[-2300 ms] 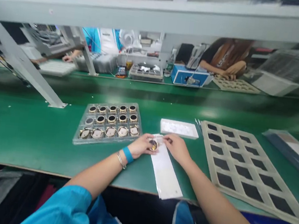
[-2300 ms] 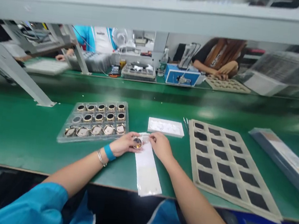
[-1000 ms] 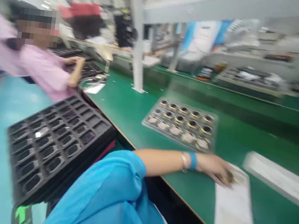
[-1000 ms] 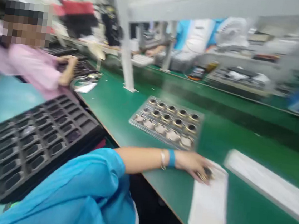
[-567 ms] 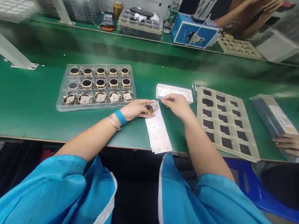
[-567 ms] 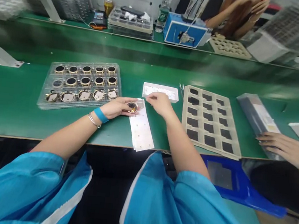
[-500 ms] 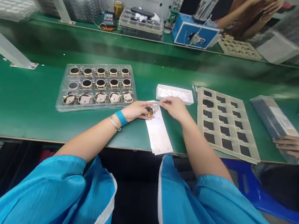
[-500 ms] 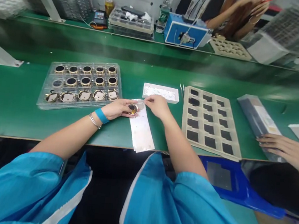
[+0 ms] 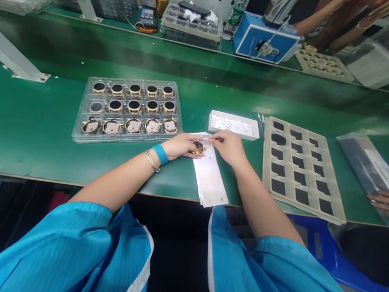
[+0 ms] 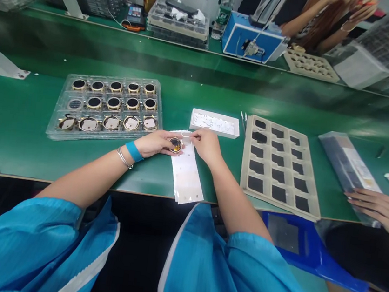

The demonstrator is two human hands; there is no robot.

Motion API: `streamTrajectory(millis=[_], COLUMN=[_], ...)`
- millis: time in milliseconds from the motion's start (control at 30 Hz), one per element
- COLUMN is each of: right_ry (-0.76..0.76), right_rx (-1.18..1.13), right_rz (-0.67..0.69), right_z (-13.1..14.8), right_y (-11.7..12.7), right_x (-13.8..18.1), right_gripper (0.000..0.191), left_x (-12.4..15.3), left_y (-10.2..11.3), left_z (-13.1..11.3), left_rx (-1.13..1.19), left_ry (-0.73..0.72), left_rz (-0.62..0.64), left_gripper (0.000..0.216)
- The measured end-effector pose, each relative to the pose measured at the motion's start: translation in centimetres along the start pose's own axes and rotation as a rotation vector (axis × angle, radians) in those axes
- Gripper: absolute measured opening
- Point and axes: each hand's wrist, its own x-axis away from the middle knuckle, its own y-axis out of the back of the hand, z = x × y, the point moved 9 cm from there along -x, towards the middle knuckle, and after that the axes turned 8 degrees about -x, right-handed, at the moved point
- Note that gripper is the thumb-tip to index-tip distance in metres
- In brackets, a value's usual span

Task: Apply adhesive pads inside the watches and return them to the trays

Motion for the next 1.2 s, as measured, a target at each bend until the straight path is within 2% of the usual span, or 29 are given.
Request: streamTrajectory(millis=[300, 400, 533, 667, 800, 867, 1000, 1100, 1200], right_ry=[-0.008, 0.139, 0.413, 0.527, 0.473, 0.443, 0.369, 0.279, 0.242], right_rx=[-0.098, -0.101, -0.057, -0.141, -0.381, -0.513, -0.699, -0.700, -0.681], right_rz=[-0.026, -0.002, 0.056, -0.023, -0.210, -0.242, -0.151, -0.058, -0.047], right_z=[-0.6, 0.3, 2.2, 4.4, 6.0, 6.4, 6.0, 5.1, 4.6], right_y=[-0.1, -0.3, -0.1, 2.7, 6.9, 7.4, 5.0, 2.7, 2.3], right_x=[0.1, 0.6, 3.0, 4.6, 2.9, 1.6, 0.5, 1.0, 1.6], right_gripper=[0.007, 0.008, 0.007, 0.006, 0.012, 0.019, 0.029, 0.031, 0.034], left_x=[0.4, 0.4, 0.3, 0.5, 1.3, 1.8, 2.1, 1.9, 1.9], left_y=[0.3, 0.7, 0.3, 0.2, 0.6, 0.9, 1.7, 2.0, 2.1], left_z=[-0.2, -0.3, -0.3, -0.4, -2.0, -3.0, -3.6, -3.7, -3.8], left_rx=[-0.057, -0.091, -0.120, -0.107, -0.010, 0.029, 0.078, 0.098, 0.084], left_ry=[-0.008, -0.026, -0.038, -0.043, -0.134, -0.202, -0.245, -0.269, -0.268], left_rz=[-0.041, -0.071, -0.031, -0.048, -0.068, -0.080, -0.119, -0.124, -0.137], left_gripper=[0.038, 0.030, 0.023, 0.020, 0.023, 0.026, 0.024, 0.022, 0.022])
